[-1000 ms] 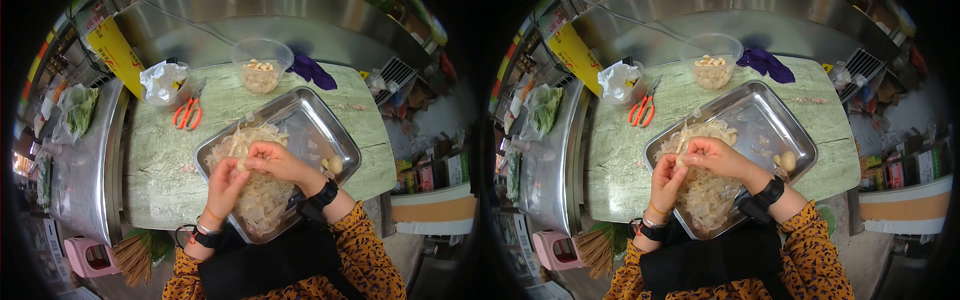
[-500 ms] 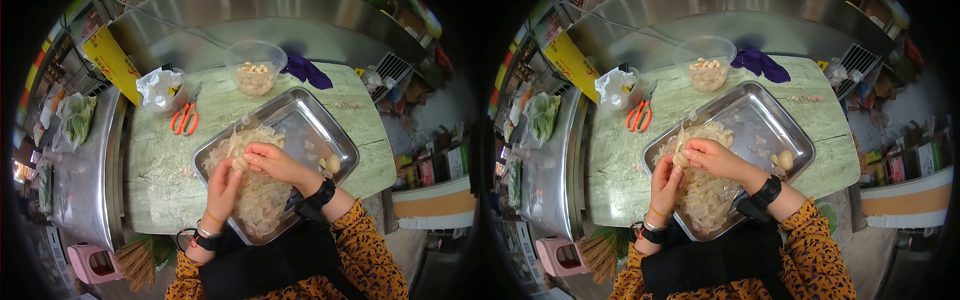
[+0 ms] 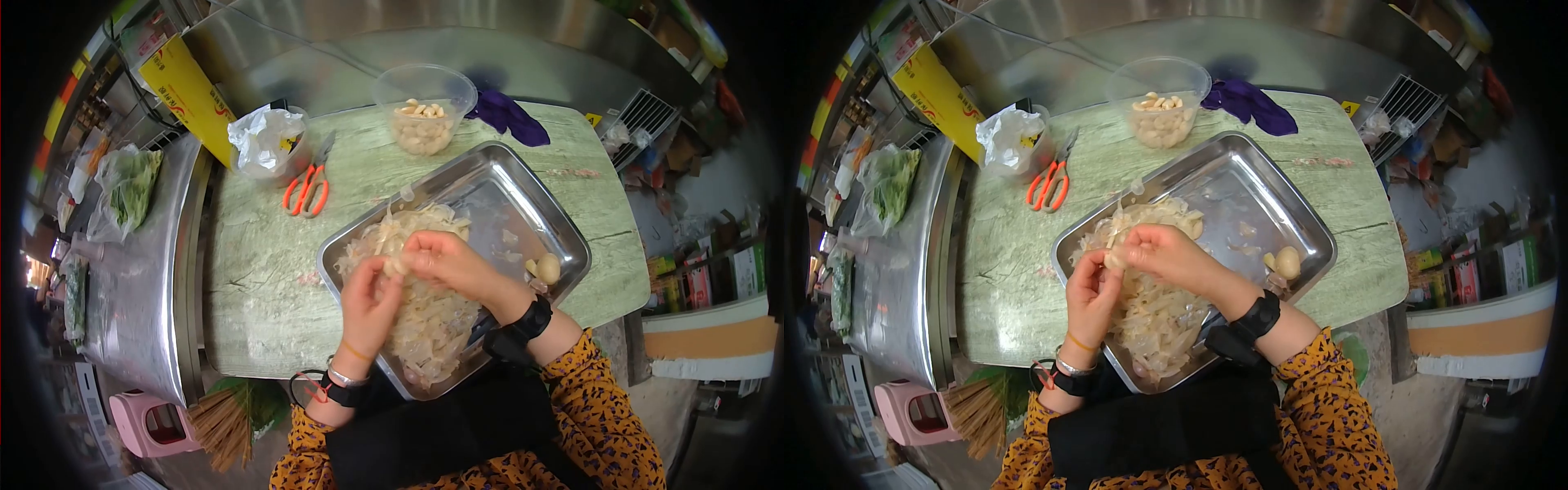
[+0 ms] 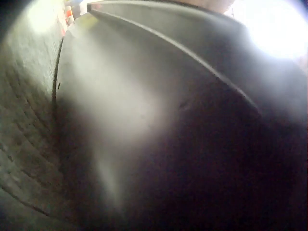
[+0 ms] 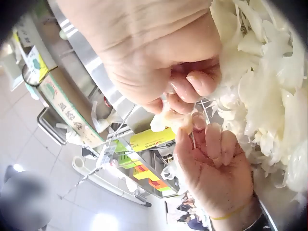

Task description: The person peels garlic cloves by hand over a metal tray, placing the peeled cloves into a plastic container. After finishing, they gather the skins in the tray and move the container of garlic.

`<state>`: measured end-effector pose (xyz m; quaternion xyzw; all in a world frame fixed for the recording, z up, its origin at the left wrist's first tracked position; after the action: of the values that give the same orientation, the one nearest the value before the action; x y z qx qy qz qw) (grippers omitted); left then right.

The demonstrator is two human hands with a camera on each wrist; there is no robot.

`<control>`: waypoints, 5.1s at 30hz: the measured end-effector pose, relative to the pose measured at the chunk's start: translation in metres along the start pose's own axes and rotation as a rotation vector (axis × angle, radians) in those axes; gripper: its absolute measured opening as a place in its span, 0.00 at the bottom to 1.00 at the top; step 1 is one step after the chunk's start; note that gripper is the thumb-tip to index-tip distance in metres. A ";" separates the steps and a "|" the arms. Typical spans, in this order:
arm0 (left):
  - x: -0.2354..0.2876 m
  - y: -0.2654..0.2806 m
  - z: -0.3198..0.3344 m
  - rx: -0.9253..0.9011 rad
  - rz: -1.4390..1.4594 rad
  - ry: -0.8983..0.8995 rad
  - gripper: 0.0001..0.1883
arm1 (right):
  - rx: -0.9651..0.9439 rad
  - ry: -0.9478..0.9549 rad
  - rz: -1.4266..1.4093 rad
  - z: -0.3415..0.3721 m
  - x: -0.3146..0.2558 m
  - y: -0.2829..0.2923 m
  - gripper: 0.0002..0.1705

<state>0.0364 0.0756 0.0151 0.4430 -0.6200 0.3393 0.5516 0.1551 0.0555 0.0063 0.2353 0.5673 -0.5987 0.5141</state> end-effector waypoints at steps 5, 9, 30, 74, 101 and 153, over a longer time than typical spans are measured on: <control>0.000 0.001 0.001 0.038 -0.034 -0.005 0.12 | 0.215 0.429 0.561 0.005 -0.032 0.010 0.06; 0.000 0.004 0.001 0.081 0.016 0.015 0.12 | 0.232 0.385 0.478 0.009 -0.036 0.009 0.08; 0.000 -0.003 0.000 0.001 0.007 -0.017 0.09 | 0.205 0.358 0.468 0.006 -0.033 0.017 0.05; -0.007 0.007 -0.002 0.070 0.611 0.253 0.13 | 0.277 0.239 0.392 0.002 -0.019 0.026 0.06; -0.014 -0.005 0.001 -0.086 0.424 0.234 0.04 | -0.044 -0.004 0.077 0.000 0.001 0.004 0.07; 0.036 -0.003 0.002 0.113 -0.481 -0.244 0.10 | 0.313 0.804 1.190 0.032 -0.061 -0.026 0.04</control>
<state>0.0382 0.0667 0.0499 0.6451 -0.5389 0.1770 0.5120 0.1644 0.0428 0.0786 0.7756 0.3963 -0.1599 0.4647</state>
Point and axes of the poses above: each hand's wrist, its own z-axis away from the middle knuckle, its own y-axis out of the back of the hand, x = y × z, the point moved 9 cm from there along -z, towards the middle knuckle, and after that the axes turned 1 degree about z, right-handed, at the moved point
